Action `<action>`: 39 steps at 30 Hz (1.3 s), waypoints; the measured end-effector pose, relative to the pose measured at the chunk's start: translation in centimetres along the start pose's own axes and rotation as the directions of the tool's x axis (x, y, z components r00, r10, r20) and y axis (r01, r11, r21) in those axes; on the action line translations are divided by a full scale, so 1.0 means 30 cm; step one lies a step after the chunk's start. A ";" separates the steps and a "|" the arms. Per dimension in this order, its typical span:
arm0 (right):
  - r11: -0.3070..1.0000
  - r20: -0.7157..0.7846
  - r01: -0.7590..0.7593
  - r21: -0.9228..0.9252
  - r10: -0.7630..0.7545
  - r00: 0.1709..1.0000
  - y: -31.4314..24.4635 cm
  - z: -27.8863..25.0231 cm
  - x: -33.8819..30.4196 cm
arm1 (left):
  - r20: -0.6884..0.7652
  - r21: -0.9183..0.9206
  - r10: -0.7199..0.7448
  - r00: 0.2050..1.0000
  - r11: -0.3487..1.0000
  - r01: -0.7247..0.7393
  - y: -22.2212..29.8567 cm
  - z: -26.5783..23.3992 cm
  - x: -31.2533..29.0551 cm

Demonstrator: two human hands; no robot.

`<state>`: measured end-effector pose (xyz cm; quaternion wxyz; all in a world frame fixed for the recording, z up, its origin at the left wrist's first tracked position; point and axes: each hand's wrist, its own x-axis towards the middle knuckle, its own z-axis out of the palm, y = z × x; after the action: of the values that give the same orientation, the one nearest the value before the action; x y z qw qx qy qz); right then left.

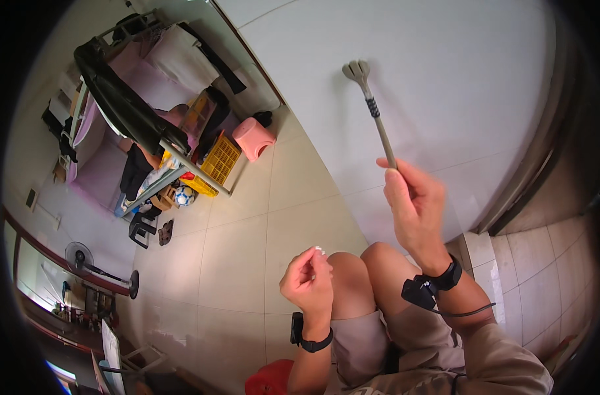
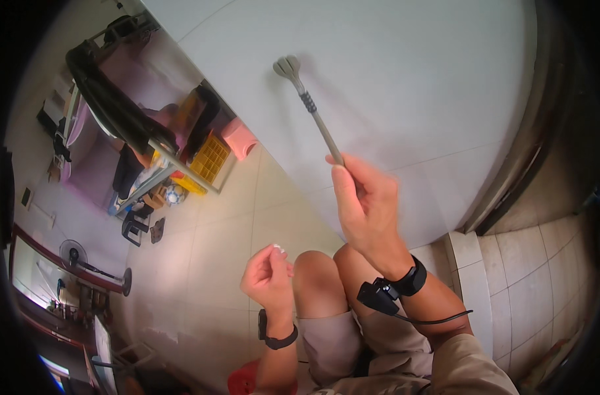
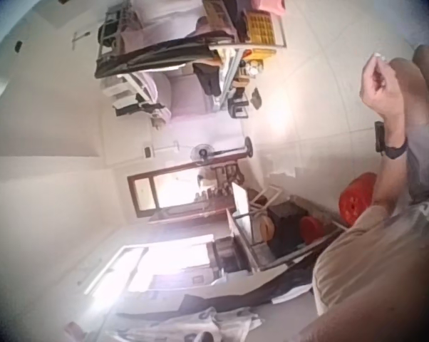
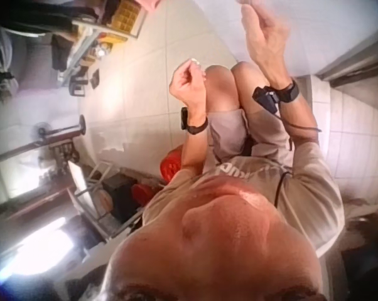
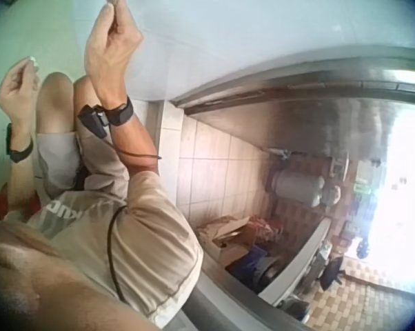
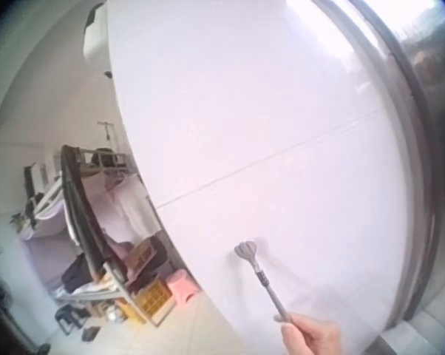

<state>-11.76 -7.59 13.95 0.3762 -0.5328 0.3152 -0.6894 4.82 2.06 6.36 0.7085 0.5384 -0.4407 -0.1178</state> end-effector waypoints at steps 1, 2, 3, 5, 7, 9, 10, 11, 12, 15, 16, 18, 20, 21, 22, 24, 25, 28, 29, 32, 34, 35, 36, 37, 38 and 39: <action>1.000 0.013 -0.009 0.011 0.008 1.000 0.024 0.015 -0.030 | -0.047 0.049 -0.016 0.999 0.999 0.019 0.007 -0.033 -0.005; 0.995 0.045 -0.098 0.008 0.098 0.994 0.064 0.008 -0.083 | -0.053 0.052 -0.019 0.998 0.998 0.022 0.000 -0.051 -0.012; 0.982 0.076 -0.186 0.001 0.186 0.980 0.106 0.001 -0.136 | -0.099 0.055 -0.056 0.993 0.997 0.062 -0.008 -0.069 -0.017; 0.968 0.067 -0.252 -0.001 0.251 0.966 0.175 -0.021 -0.248 | -0.153 0.060 -0.089 0.984 0.993 0.099 -0.006 -0.107 -0.032; 0.945 0.063 -0.327 0.002 0.326 0.943 0.197 -0.014 -0.308 | -0.219 0.048 -0.153 0.964 0.985 0.167 -0.015 -0.160 -0.052; 0.945 0.063 -0.327 -0.023 0.328 0.942 0.183 -0.008 -0.330 | -0.248 0.060 -0.147 0.958 0.984 0.167 -0.011 -0.191 -0.063; 0.945 0.063 -0.327 -0.022 0.328 0.943 0.155 -0.005 -0.319 | -0.268 0.062 -0.144 0.953 0.984 0.166 0.002 -0.201 -0.072; 0.950 0.084 -0.310 -0.021 0.311 0.947 0.154 0.005 -0.271 | -0.264 0.063 -0.161 0.951 0.981 0.183 -0.020 -0.195 -0.071; 0.956 0.104 -0.293 -0.020 0.293 0.950 0.150 0.019 -0.221 | -0.273 0.056 -0.183 0.945 0.977 0.205 -0.039 -0.189 -0.070; 0.991 0.130 -0.126 0.035 0.121 0.984 0.051 0.073 -0.089 | -0.288 0.050 -0.168 0.943 0.981 0.190 -0.010 -0.183 -0.076; 0.992 0.130 -0.125 0.034 0.119 0.984 0.020 0.080 -0.059 | -0.286 0.045 -0.158 0.945 0.983 0.178 0.001 -0.174 -0.080; 0.992 0.105 -0.055 0.114 0.043 0.994 -0.013 0.101 -0.029 | -0.278 0.052 -0.136 0.951 0.986 0.156 0.018 -0.163 -0.077; 0.985 0.121 -0.133 0.108 0.120 0.985 0.009 0.087 -0.076 | -0.271 0.057 -0.114 0.956 0.989 0.134 0.039 -0.150 -0.067; 0.973 0.133 -0.209 0.100 0.195 0.972 0.035 0.074 -0.114 | -0.258 0.060 -0.111 0.960 0.990 0.130 0.049 -0.141 -0.062; 0.973 0.135 -0.210 0.099 0.196 0.971 0.067 0.052 -0.163 | -0.241 0.058 -0.108 0.964 0.990 0.126 0.060 -0.125 -0.053; 0.920 0.113 -0.385 0.074 0.376 0.920 0.142 0.002 -0.279 | -0.205 0.037 -0.100 0.974 0.993 0.110 0.082 -0.091 -0.028; 0.918 0.117 -0.390 0.073 0.381 0.917 0.170 -0.013 -0.328 | -0.168 0.017 -0.092 0.981 0.995 0.096 0.090 -0.074 -0.013; 0.862 0.108 -0.499 0.095 0.489 0.866 0.202 -0.042 -0.415 | -0.071 -0.051 -0.066 0.995 0.997 0.062 0.128 0.009 0.055; 0.866 0.096 -0.489 0.108 0.480 0.872 0.199 -0.044 -0.429 | -0.073 -0.048 -0.072 0.995 0.997 0.068 0.147 0.037 0.082; 0.857 0.081 -0.493 0.149 0.487 0.870 0.198 -0.052 -0.451 | 0.058 -0.081 0.080 0.995 0.994 -0.075 0.187 0.137 0.183; 0.845 0.066 -0.505 0.173 0.502 0.862 0.204 -0.070 -0.456 | 0.083 -0.100 0.104 0.991 0.990 -0.096 0.176 0.224 0.247; 0.861 0.049 -0.480 0.167 0.479 0.876 0.202 -0.071 -0.460 | 0.122 -0.104 0.163 0.979 0.983 -0.151 0.172 0.259 0.276; 0.876 0.032 -0.455 0.161 0.456 0.890 0.202 -0.073 -0.464 | 0.160 -0.110 0.221 0.962 0.973 -0.205 0.167 0.283 0.296; 0.874 0.028 -0.459 0.156 0.461 0.887 0.212 -0.077 -0.469 | 0.163 -0.110 0.213 0.963 0.974 -0.197 0.153 0.303 0.305; 0.894 0.013 -0.429 0.129 0.431 0.902 0.223 -0.081 -0.473 | 0.184 -0.080 0.234 0.955 0.972 -0.223 0.137 0.321 0.309; 0.912 0.000 -0.398 0.100 0.400 0.917 0.229 -0.088 -0.475 | 0.205 -0.050 0.254 0.945 0.967 -0.249 0.121 0.334 0.309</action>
<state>-10.95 1.11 0.51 0.5313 -0.4311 0.3868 -0.6183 1.59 -9.09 14.44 0.6736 0.4540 -0.5765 -0.0878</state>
